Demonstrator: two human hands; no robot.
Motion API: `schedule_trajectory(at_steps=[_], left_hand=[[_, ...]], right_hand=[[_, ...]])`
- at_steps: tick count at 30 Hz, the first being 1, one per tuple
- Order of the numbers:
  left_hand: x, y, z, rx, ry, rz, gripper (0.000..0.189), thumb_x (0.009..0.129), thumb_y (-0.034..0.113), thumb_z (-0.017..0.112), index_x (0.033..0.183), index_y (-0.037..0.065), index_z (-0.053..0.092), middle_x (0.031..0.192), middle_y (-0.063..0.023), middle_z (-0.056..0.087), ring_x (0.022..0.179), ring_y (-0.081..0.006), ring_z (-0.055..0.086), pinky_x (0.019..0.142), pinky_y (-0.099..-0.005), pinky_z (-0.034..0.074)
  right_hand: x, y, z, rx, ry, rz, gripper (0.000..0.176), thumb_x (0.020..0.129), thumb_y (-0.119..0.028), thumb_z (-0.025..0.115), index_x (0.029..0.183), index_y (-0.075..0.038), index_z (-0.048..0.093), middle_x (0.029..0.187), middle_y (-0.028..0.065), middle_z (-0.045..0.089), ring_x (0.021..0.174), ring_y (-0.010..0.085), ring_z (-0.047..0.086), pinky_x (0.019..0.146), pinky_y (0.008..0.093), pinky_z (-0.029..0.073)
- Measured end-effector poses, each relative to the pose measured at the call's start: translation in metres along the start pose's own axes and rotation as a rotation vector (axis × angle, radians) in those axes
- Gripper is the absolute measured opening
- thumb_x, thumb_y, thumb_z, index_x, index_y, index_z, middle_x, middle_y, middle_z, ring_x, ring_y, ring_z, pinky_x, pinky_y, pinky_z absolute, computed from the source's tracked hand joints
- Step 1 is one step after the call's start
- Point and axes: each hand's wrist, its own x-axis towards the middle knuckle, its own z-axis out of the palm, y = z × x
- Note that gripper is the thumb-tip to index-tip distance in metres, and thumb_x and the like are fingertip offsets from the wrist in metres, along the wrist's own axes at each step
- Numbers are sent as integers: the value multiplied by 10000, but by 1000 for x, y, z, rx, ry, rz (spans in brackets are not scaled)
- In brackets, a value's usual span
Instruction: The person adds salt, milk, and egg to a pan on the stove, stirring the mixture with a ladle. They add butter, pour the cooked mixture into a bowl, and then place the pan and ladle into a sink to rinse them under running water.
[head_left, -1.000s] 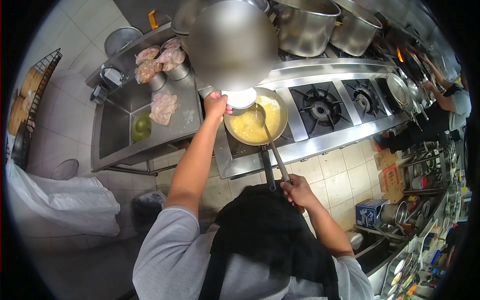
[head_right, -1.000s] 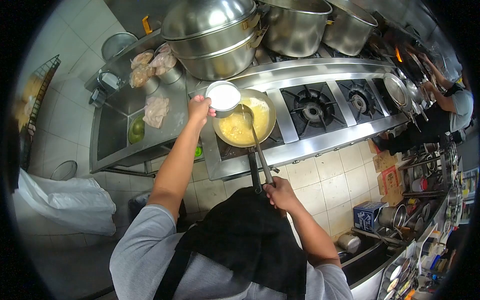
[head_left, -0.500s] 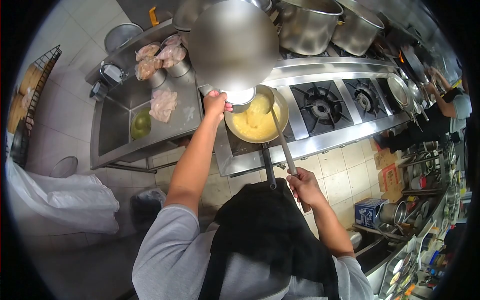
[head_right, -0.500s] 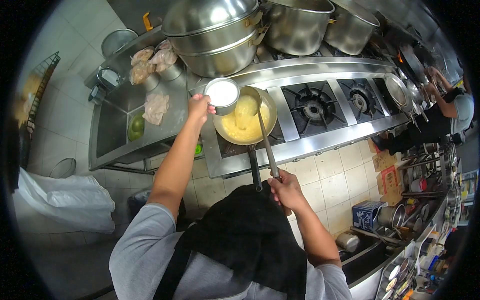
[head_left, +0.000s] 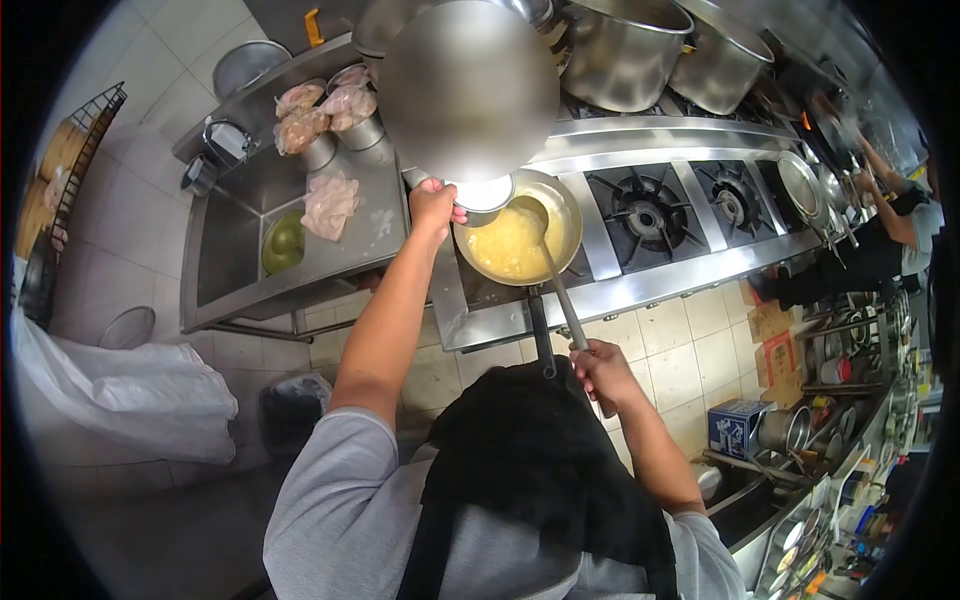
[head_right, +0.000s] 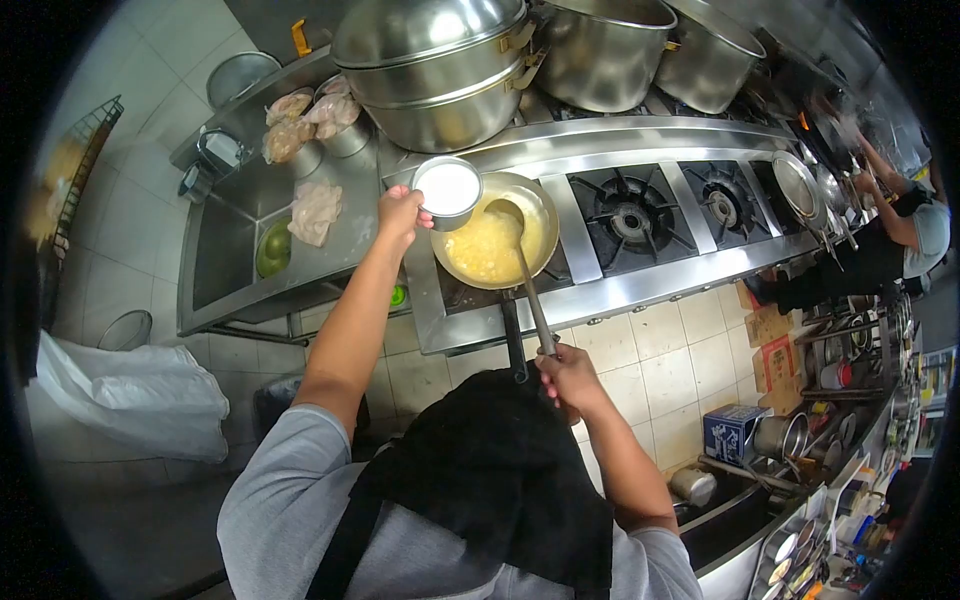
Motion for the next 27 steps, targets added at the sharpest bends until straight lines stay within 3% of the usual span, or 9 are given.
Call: schedule_trajectory(at_steps=[1,3,5,13,18,21,22,25,27], left_hand=[[1,-1,0,1,-1,0,139,773,1,574,765,26,437,650,-88,527,439,-182,559,358,-314,487],[2,-2,-1,16,7,9,147,770,-4,575,757,28,432,642,-87,524,437,-184,559,356,-316,485],[2,-3,-1,22,7,4,150,769,-6,575,756,29,430,643,-87,526,437,-185,559,356,-318,486],[-2,2,5,48,12,-3,156,776,-6,577,754,31,427,642,-95,534,438,-189,560,366,-317,484],[-3,6,9,82,23,10,131,783,-1,575,768,19,446,639,-104,548,444,-190,566,371,-316,483],[0,6,11,89,20,9,121,784,6,577,781,11,457,639,-103,549,443,-189,567,367,-315,481],[1,6,12,89,21,11,121,784,6,577,781,11,457,639,-103,549,443,-189,567,367,-315,481],[0,8,15,87,33,15,121,784,13,579,785,8,458,638,-103,548,442,-190,568,362,-315,480],[2,6,15,100,34,23,120,784,12,575,784,8,455,637,-104,547,442,-192,570,359,-316,479]], right_hand=[[-2,-4,-5,1,0,0,119,900,-123,566,968,-25,573,598,-16,490,433,74,448,367,248,368],[-4,-8,-20,659,-288,122,160,912,-118,548,1040,-21,554,620,-43,461,420,41,397,327,203,325],[-9,-8,-18,750,-344,140,194,924,-112,532,1080,4,528,633,-42,447,413,39,382,323,193,309],[-16,-6,-1,-104,61,-120,169,901,-139,577,986,6,558,618,30,536,428,113,478,406,276,400],[-15,-2,-1,-650,302,-390,203,872,-125,584,956,53,536,742,249,618,700,404,627,659,432,496],[-9,6,0,-695,329,-343,217,868,-132,584,961,58,536,802,289,620,831,469,598,740,447,493],[-2,15,-1,-695,330,-345,217,868,-132,584,961,58,536,802,289,620,831,469,598,740,447,493],[12,30,-3,-766,365,-478,194,881,-150,601,897,35,541,645,151,588,544,309,569,536,390,477],[4,9,0,-95,24,-89,172,894,-165,594,917,4,569,604,43,548,435,152,500,402,301,431]])
